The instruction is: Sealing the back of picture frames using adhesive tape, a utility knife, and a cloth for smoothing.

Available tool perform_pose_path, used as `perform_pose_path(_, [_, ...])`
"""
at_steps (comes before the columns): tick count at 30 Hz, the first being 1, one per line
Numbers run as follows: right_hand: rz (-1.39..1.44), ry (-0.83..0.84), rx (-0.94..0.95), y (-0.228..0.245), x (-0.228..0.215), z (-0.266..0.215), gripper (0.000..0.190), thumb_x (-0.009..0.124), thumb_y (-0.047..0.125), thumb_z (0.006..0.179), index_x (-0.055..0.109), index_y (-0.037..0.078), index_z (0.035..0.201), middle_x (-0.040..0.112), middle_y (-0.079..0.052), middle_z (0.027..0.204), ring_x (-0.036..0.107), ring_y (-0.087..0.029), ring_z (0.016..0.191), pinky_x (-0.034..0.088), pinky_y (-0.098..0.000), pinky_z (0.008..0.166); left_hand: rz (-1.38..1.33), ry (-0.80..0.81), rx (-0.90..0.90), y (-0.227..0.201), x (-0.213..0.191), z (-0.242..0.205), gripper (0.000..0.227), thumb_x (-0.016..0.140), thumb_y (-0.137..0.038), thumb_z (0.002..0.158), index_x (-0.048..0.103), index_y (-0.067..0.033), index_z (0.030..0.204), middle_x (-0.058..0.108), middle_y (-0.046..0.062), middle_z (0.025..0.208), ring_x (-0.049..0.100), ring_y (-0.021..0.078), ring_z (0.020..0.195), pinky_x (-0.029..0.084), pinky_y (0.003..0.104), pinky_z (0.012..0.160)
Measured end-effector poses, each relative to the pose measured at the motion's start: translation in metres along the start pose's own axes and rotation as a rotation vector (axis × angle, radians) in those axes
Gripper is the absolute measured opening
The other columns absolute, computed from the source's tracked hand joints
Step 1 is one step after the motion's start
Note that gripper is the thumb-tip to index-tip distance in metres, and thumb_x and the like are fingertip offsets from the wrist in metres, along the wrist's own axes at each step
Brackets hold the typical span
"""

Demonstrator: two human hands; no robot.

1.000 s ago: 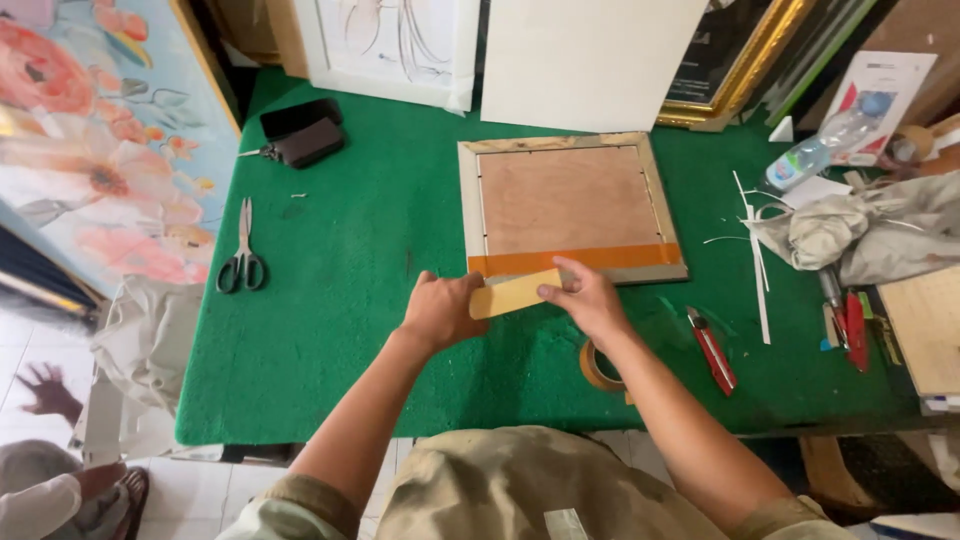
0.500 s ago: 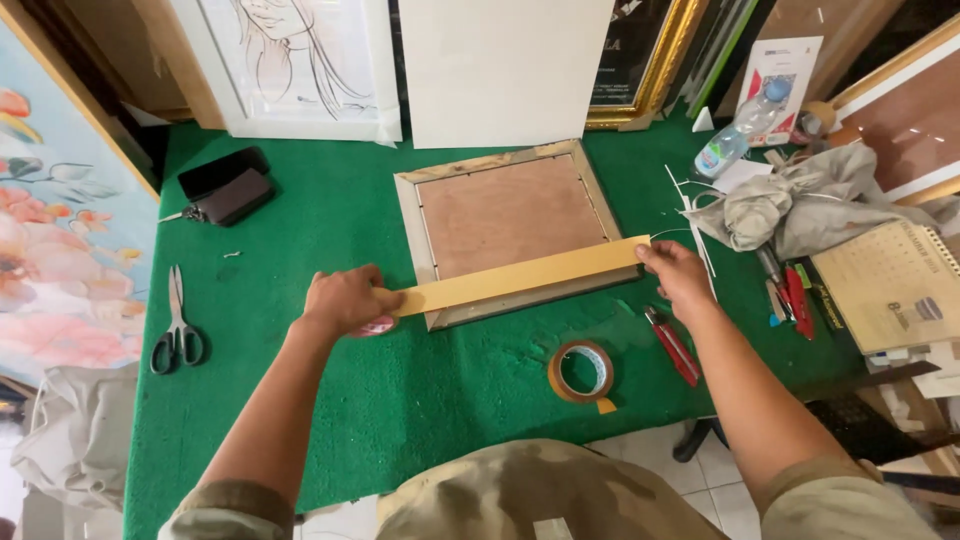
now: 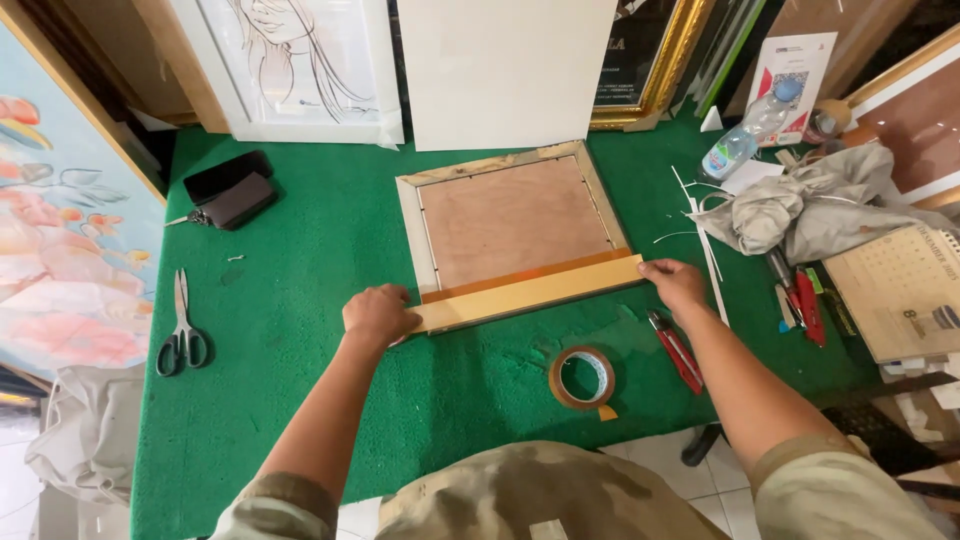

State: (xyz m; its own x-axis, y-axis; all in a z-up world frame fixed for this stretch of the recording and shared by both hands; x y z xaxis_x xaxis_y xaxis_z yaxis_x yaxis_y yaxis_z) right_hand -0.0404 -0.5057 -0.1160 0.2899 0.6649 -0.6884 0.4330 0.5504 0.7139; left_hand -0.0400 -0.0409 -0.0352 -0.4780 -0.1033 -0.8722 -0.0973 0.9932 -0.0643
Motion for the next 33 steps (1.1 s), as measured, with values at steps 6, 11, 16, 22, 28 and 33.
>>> perform_pose_path(6, [-0.053,0.014,0.059,0.007,-0.005,-0.008,0.029,0.072,0.043,0.066,0.070,0.021,0.085,0.066,-0.005,0.078,0.061,-0.026,0.085,0.048,-0.0308,0.067,-0.037,-0.009,-0.017,-0.006,0.001,-0.007,0.033,0.053,-0.040,0.067,0.064,-0.0404,0.099,0.066,0.000,0.101,0.061,0.0247,0.098,0.049,0.037,0.082])
perform_pose_path(11, [-0.074,0.022,0.058,0.012,-0.005,-0.011,0.028,0.072,0.045,0.065,0.070,0.023,0.083,0.066,-0.003,0.077,0.062,-0.026,0.085,0.048,-0.0307,0.067,-0.023,-0.018,-0.025,-0.010,0.000,-0.011,0.033,0.052,-0.036,0.068,0.064,-0.0429,0.098,0.066,-0.001,0.100,0.062,0.0239,0.096,0.049,0.037,0.081])
perform_pose_path(16, [-0.110,0.030,0.063,0.012,-0.006,-0.009,0.026,0.071,0.044,0.066,0.070,0.025,0.083,0.066,-0.002,0.076,0.062,-0.025,0.085,0.048,-0.0296,0.067,-0.041,-0.058,-0.007,-0.014,-0.007,-0.022,0.034,0.051,-0.028,0.068,0.066,-0.0400,0.097,0.066,0.001,0.097,0.063,0.0253,0.093,0.050,0.038,0.081])
perform_pose_path(22, [-0.108,0.022,0.051,0.019,-0.009,-0.012,0.024,0.071,0.043,0.065,0.070,0.025,0.081,0.066,-0.002,0.074,0.062,-0.024,0.083,0.048,-0.0300,0.066,-0.065,-0.081,-0.039,-0.011,-0.003,-0.019,0.033,0.053,-0.030,0.068,0.066,-0.0382,0.098,0.066,0.001,0.097,0.063,0.0244,0.094,0.050,0.037,0.082])
perform_pose_path(28, [-0.152,0.018,0.043,0.022,-0.010,-0.014,0.025,0.069,0.045,0.066,0.070,0.026,0.081,0.066,-0.001,0.074,0.062,-0.025,0.083,0.049,-0.0295,0.067,-0.072,-0.114,-0.036,-0.012,-0.001,-0.018,0.032,0.055,-0.031,0.066,0.067,-0.0340,0.096,0.066,0.003,0.094,0.063,0.0255,0.091,0.050,0.037,0.080])
perform_pose_path(33, [-0.136,0.017,0.025,0.029,-0.012,-0.020,0.023,0.069,0.041,0.067,0.070,0.024,0.082,0.066,-0.003,0.075,0.062,-0.027,0.083,0.049,-0.0326,0.067,-0.076,-0.126,-0.045,-0.011,0.002,-0.016,0.030,0.056,-0.034,0.066,0.066,-0.0324,0.095,0.066,0.003,0.093,0.063,0.0257,0.091,0.050,0.037,0.080])
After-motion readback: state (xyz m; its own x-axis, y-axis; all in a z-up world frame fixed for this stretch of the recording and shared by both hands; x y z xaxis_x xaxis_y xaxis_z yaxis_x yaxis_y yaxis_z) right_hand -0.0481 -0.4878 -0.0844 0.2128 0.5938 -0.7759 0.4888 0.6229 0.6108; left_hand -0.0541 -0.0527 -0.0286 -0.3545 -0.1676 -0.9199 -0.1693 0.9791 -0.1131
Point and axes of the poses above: each hand's wrist, its own z-axis towards the middle knuckle, its own x-axis out of the palm, y = z × x, the point moved 1 cm from there along z, towards the middle knuckle
